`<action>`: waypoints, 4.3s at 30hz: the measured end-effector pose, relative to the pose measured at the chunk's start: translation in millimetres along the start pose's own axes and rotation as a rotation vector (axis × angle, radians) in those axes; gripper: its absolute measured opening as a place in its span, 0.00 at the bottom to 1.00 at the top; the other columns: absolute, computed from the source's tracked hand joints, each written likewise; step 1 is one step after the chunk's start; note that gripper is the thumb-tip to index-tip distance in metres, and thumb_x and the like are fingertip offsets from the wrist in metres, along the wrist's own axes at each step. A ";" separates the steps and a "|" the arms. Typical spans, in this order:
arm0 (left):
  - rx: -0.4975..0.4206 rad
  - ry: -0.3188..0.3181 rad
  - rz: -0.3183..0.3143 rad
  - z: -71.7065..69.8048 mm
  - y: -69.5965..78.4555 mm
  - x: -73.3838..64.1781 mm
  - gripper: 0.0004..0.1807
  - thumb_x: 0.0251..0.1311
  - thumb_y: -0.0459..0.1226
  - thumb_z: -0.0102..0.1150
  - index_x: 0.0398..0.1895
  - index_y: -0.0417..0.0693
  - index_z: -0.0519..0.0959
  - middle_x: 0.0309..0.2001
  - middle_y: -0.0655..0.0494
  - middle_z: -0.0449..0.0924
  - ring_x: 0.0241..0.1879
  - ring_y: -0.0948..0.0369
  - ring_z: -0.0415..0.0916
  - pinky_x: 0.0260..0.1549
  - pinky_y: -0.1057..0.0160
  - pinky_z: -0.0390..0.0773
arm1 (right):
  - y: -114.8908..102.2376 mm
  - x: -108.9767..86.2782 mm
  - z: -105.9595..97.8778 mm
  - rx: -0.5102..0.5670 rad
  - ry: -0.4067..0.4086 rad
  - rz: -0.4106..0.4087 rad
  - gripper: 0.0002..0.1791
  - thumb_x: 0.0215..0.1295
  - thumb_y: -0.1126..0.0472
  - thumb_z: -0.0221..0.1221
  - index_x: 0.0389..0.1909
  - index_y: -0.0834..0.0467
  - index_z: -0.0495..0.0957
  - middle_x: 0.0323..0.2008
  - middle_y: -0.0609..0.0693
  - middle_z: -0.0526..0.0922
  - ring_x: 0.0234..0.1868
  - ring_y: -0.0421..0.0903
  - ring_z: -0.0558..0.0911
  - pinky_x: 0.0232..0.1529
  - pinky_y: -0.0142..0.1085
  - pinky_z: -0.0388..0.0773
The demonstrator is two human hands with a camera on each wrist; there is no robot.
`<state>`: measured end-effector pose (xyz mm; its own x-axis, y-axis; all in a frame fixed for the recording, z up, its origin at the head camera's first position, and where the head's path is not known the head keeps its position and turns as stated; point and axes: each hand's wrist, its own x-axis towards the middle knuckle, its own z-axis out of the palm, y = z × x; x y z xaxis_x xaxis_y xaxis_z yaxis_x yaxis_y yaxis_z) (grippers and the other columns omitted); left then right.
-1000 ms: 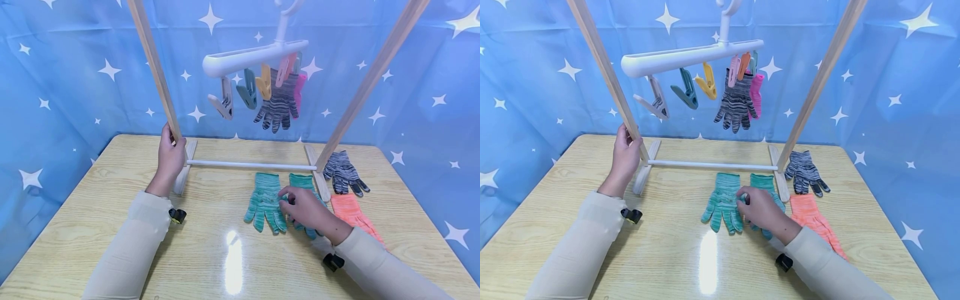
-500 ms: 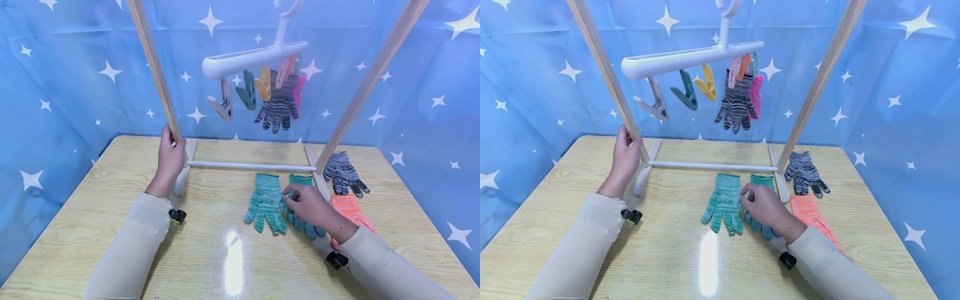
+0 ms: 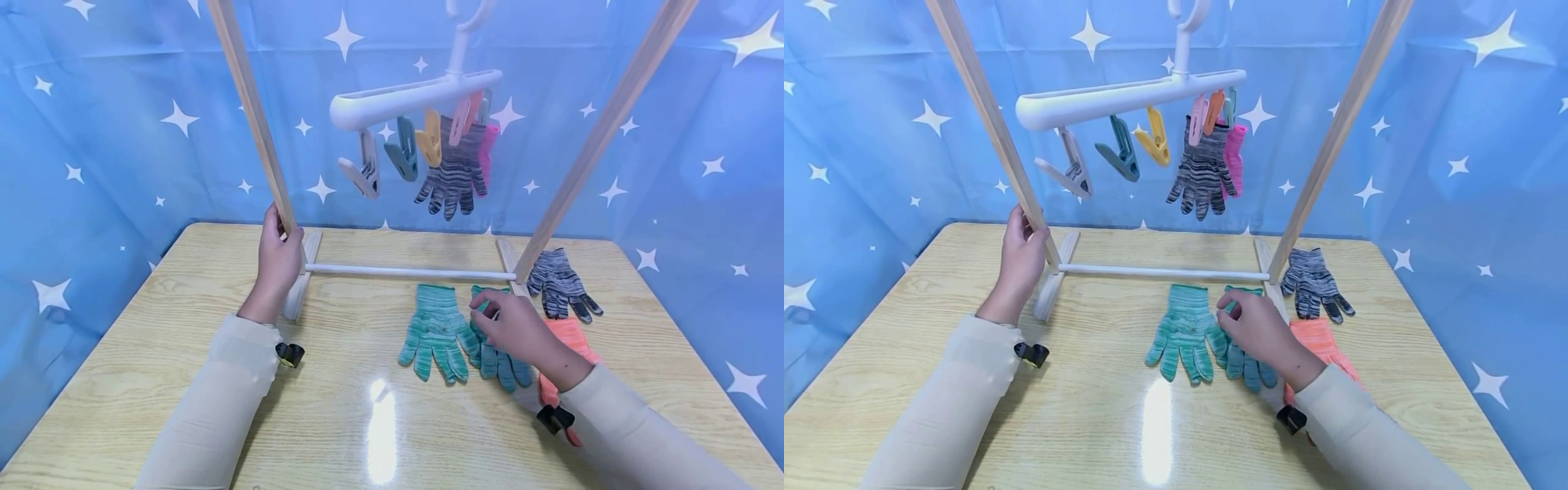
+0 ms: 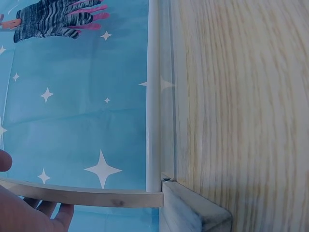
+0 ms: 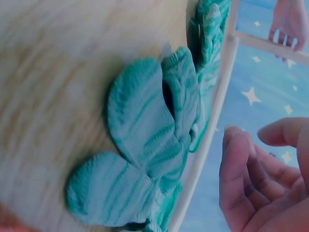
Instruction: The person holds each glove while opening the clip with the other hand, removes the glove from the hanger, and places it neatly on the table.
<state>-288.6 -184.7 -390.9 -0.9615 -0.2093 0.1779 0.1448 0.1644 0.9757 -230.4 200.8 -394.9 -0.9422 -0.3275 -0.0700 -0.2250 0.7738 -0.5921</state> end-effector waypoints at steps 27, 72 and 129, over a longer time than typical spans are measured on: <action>-0.003 0.005 -0.018 1.0 1.6 -1.1 0.35 0.76 0.36 0.40 0.81 0.60 0.43 0.77 0.49 0.51 0.76 0.55 0.52 0.73 0.51 0.59 | 19.4 12.6 -28.8 0.006 0.180 -0.010 0.13 0.76 0.58 0.53 0.51 0.62 0.78 0.32 0.61 0.84 0.22 0.52 0.85 0.21 0.37 0.78; -0.009 0.051 0.011 0.7 0.2 1.1 0.34 0.74 0.33 0.40 0.80 0.56 0.46 0.74 0.46 0.56 0.73 0.54 0.56 0.72 0.51 0.61 | -36.5 62.4 -91.1 0.054 0.405 -0.054 0.20 0.75 0.48 0.51 0.52 0.58 0.79 0.29 0.57 0.84 0.20 0.45 0.82 0.23 0.39 0.79; -0.023 0.073 0.057 1.2 -6.4 -6.1 0.33 0.73 0.32 0.41 0.79 0.54 0.49 0.72 0.42 0.58 0.70 0.52 0.58 0.70 0.50 0.62 | -96.6 155.4 -184.3 0.192 0.377 0.166 0.30 0.73 0.44 0.51 0.73 0.49 0.66 0.71 0.49 0.71 0.35 0.39 0.86 0.42 0.30 0.83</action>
<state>-284.0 -183.3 -398.4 -0.9320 -0.2704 0.2413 0.2048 0.1562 0.9663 -400.9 175.2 -200.7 -0.9942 0.0401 0.1001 -0.0471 0.6730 -0.7381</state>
